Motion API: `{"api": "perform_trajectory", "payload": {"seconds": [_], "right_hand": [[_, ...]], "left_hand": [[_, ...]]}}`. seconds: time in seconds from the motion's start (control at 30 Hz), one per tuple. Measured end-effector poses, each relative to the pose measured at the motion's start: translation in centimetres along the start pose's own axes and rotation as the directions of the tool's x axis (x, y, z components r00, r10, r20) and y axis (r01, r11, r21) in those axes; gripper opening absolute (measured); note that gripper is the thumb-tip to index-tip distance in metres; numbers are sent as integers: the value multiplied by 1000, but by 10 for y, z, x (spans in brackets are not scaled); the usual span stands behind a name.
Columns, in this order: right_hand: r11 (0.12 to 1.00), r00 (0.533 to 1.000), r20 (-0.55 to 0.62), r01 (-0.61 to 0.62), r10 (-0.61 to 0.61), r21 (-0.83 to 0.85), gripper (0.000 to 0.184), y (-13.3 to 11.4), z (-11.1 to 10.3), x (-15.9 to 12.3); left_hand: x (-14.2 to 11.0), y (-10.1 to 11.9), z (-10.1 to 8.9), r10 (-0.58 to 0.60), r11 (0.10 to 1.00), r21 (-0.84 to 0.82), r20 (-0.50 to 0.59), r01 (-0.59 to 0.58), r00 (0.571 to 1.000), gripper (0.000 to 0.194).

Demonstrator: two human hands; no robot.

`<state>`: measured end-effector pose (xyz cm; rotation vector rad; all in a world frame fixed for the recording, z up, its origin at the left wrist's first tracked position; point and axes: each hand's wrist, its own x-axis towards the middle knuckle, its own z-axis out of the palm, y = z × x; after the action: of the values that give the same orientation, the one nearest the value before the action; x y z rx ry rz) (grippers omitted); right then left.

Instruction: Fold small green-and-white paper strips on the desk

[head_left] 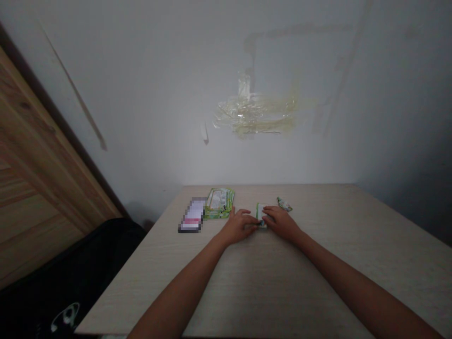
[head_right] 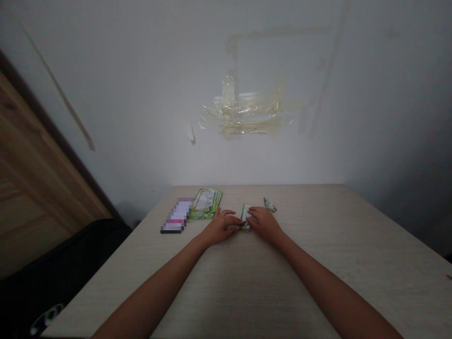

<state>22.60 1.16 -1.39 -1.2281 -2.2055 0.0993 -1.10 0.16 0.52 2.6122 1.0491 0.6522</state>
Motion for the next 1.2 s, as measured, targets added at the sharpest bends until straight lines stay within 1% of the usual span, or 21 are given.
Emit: {"api": "perform_trajectory", "payload": {"seconds": [0.1, 0.17, 0.23, 0.3, 0.37, 0.57, 0.73, 0.83, 1.03, 1.2], "right_hand": [[996, 1000, 5, -15, 15, 84, 36, 2, 2, -1], [993, 1000, 14, -18, 16, 120, 36, 2, 3, -2], [990, 1000, 22, -21, 18, 137, 35, 1, 2, -3], [990, 1000, 26, -21, 18, 143, 35, 0, 2, -3], [990, 1000, 27, -17, 13, 140, 35, -1, 1, -2], [997, 997, 34, 63, -65, 45, 33, -1, 3, -1], [993, 993, -10, 116, -116, -6, 31, -2, 7, -1], [990, 990, -26, 141, -141, 2, 31, -3, 8, -2], [992, 991, 56, 115, -118, 60, 34, -6, 4, 0], [990, 992, 51, 112, -116, 83, 34, -7, 0, -2]], "left_hand": [[1, -2, 1, 0, 1000, -21, -13, 0, 1000, 26], [2, -5, 2, -11, 1000, -7, -53, 10, 999, 24], [3, -8, 4, -24, 999, 27, -102, 27, 995, 22], [4, -11, 6, -10, 997, 71, -133, 20, 991, 22], [4, -13, 7, 13, 994, 109, -143, 2, 990, 21], [4, -12, 8, 44, 991, 129, -150, -24, 988, 21], [4, -10, 7, 36, 991, 134, -138, -17, 990, 21], [4, -9, 7, 31, 990, 141, -131, -12, 991, 22], [3, -7, 7, 16, 989, 150, -132, 4, 991, 24], [3, -8, 7, 14, 986, 166, -129, 7, 992, 25]]}}
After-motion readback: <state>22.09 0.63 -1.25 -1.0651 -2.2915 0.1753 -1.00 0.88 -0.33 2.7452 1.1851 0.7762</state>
